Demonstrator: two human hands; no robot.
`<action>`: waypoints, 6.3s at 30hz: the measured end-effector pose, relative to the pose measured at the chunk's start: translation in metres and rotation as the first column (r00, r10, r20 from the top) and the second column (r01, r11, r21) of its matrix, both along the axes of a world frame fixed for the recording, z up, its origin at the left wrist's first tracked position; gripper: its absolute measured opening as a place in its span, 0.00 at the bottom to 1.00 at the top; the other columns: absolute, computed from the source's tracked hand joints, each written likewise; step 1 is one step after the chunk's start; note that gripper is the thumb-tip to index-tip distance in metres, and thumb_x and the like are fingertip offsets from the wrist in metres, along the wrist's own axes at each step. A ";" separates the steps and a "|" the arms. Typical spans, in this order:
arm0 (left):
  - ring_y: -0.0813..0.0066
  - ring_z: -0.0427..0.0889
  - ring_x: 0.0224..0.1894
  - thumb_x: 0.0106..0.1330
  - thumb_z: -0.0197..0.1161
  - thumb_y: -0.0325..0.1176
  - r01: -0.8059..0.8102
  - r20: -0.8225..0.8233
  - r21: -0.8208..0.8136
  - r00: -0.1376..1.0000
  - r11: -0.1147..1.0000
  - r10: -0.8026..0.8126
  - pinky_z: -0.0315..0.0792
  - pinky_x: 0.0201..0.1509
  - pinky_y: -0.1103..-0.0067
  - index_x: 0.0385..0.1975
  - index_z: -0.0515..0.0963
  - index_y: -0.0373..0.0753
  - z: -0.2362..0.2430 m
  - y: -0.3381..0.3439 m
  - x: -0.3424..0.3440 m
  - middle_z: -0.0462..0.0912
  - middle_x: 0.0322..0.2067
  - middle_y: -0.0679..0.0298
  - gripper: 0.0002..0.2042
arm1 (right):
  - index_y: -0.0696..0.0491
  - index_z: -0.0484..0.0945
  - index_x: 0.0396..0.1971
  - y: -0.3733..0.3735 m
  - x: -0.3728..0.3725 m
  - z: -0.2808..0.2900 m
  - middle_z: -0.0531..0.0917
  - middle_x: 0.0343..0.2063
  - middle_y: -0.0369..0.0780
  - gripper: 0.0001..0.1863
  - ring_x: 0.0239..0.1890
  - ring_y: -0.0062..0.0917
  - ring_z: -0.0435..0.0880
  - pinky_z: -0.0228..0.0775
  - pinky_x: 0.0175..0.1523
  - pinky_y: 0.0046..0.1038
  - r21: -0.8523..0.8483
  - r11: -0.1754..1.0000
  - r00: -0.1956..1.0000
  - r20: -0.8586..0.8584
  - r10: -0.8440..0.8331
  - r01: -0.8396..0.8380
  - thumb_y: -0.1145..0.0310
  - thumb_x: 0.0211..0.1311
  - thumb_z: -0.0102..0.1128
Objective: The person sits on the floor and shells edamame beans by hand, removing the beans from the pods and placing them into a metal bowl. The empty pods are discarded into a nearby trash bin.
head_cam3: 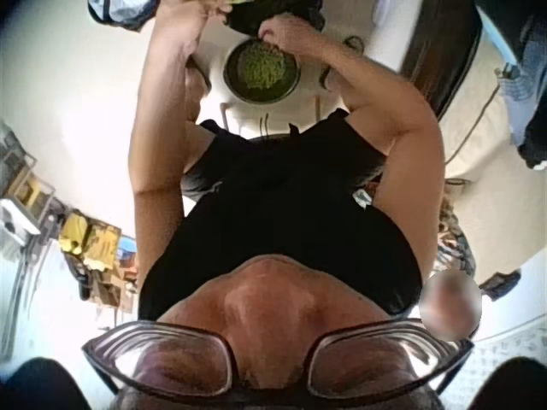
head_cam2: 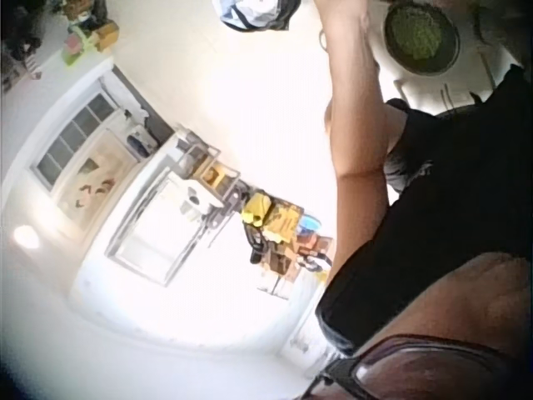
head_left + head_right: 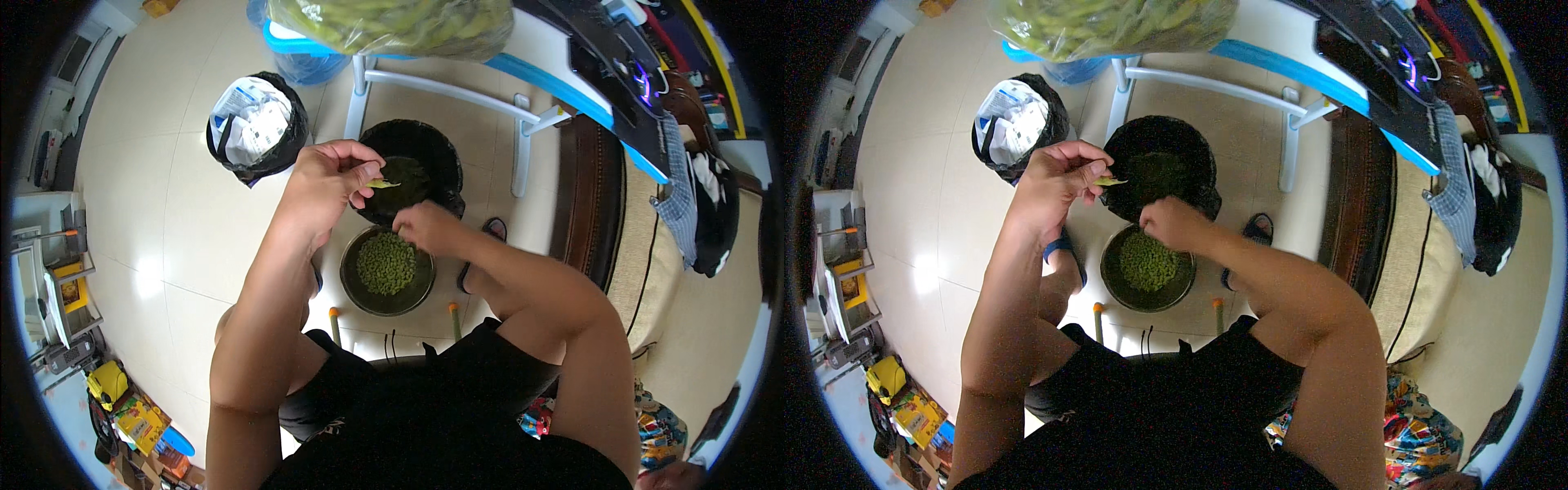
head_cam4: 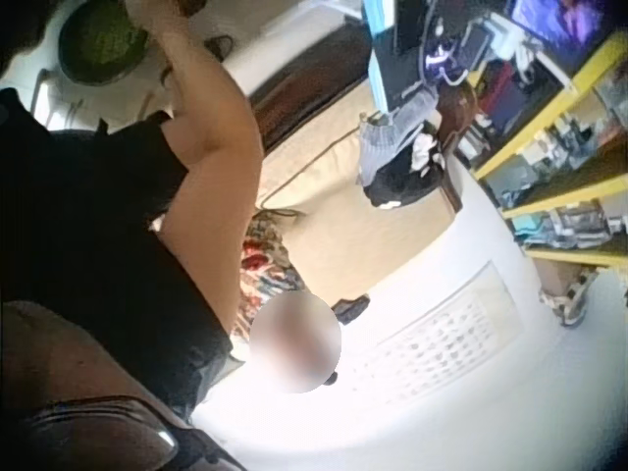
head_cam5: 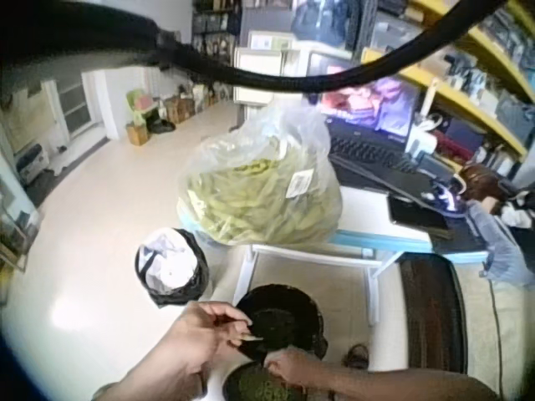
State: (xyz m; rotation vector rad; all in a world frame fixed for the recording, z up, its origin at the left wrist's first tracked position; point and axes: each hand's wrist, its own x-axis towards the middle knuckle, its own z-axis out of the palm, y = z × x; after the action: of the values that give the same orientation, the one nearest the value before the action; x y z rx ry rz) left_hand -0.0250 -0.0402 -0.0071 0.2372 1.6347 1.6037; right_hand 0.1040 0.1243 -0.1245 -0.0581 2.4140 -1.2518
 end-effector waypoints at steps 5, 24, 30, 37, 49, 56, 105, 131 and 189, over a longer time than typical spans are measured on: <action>0.78 0.78 0.27 0.61 0.59 0.21 -0.017 -0.043 0.150 0.999 0.989 0.024 0.71 0.28 0.84 0.35 0.78 0.31 0.002 0.015 0.009 0.80 0.28 0.62 0.05 | 0.59 0.79 0.32 -0.016 0.019 0.049 0.82 0.26 0.46 0.14 0.26 0.39 0.81 0.73 0.34 0.34 0.104 0.988 0.988 -0.117 -0.101 0.114 0.63 0.52 0.63; 0.76 0.80 0.30 0.58 0.59 0.16 -0.004 -0.174 0.195 0.984 0.981 0.038 0.76 0.37 0.81 0.32 0.76 0.27 0.018 0.048 0.039 0.81 0.30 0.59 0.04 | 0.60 0.78 0.30 0.008 -0.003 0.130 0.82 0.25 0.38 0.06 0.24 0.18 0.79 0.66 0.28 0.17 -0.682 0.472 0.649 0.005 -0.761 0.558 0.73 0.57 0.56; 0.76 0.80 0.27 0.56 0.60 0.15 -0.057 -0.235 0.240 0.965 0.969 0.115 0.75 0.33 0.82 0.29 0.77 0.27 0.005 0.053 0.040 0.81 0.27 0.59 0.03 | 0.62 0.78 0.29 0.012 -0.008 0.124 0.81 0.22 0.38 0.07 0.23 0.20 0.81 0.67 0.26 0.18 -0.722 0.354 0.623 0.136 -0.770 0.595 0.74 0.51 0.60; 0.75 0.79 0.26 0.56 0.60 0.15 -0.077 -0.230 0.255 0.963 0.964 0.138 0.74 0.32 0.81 0.29 0.78 0.26 -0.005 0.057 0.040 0.81 0.25 0.57 0.03 | 0.64 0.78 0.27 0.016 -0.014 0.117 0.81 0.21 0.40 0.08 0.22 0.22 0.82 0.72 0.28 0.20 -0.653 0.445 0.629 0.061 -0.775 0.613 0.74 0.48 0.62; 0.71 0.80 0.25 0.59 0.59 0.18 -0.178 0.101 0.269 0.983 0.947 0.156 0.77 0.29 0.80 0.31 0.77 0.25 0.001 0.048 0.030 0.81 0.27 0.55 0.03 | 0.65 0.77 0.25 0.016 -0.025 0.115 0.80 0.20 0.41 0.10 0.20 0.20 0.79 0.72 0.27 0.20 -0.673 0.520 0.706 0.003 -0.708 0.525 0.73 0.48 0.65; 0.70 0.82 0.27 0.59 0.59 0.20 -0.115 0.138 0.276 0.987 0.954 0.079 0.78 0.31 0.78 0.33 0.76 0.24 0.000 0.045 0.025 0.81 0.27 0.54 0.05 | 0.61 0.77 0.27 0.030 -0.025 0.127 0.80 0.22 0.39 0.05 0.21 0.18 0.75 0.67 0.28 0.20 -0.654 0.546 0.789 0.129 -0.601 0.523 0.78 0.48 0.60; 0.78 0.78 0.25 0.59 0.57 0.16 -0.121 -0.319 0.176 0.932 0.977 0.173 0.76 0.30 0.82 0.30 0.77 0.25 -0.006 0.050 0.030 0.80 0.24 0.60 0.02 | 0.61 0.77 0.23 0.019 -0.027 0.116 0.79 0.18 0.40 0.05 0.21 0.20 0.77 0.68 0.29 0.25 -0.157 0.824 0.752 -0.344 -0.562 0.545 0.74 0.46 0.60; 0.83 0.71 0.21 0.67 0.52 0.25 -0.189 -0.212 0.190 0.950 0.963 0.228 0.67 0.26 0.85 0.27 0.76 0.30 -0.016 0.065 0.046 0.77 0.21 0.66 0.08 | 0.61 0.76 0.24 0.014 -0.027 0.104 0.80 0.18 0.44 0.13 0.18 0.30 0.78 0.70 0.27 0.29 -0.363 0.708 0.670 -0.249 -0.700 0.605 0.64 0.53 0.62; 0.76 0.76 0.23 0.67 0.48 0.19 -0.076 -0.359 0.308 0.914 0.948 0.190 0.72 0.25 0.81 0.35 0.66 0.36 -0.001 0.058 0.049 0.77 0.25 0.62 0.03 | 0.55 0.73 0.26 0.007 -0.024 0.113 0.72 0.19 0.33 0.08 0.18 0.17 0.67 0.60 0.24 0.21 -0.804 0.038 0.668 0.465 -0.581 0.593 0.68 0.63 0.51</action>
State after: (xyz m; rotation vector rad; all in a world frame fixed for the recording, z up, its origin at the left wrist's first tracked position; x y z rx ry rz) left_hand 0.0243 0.0182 -0.0083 0.6402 1.7274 1.9996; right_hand 0.0798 0.1313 -0.0111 0.7197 1.2249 -2.8903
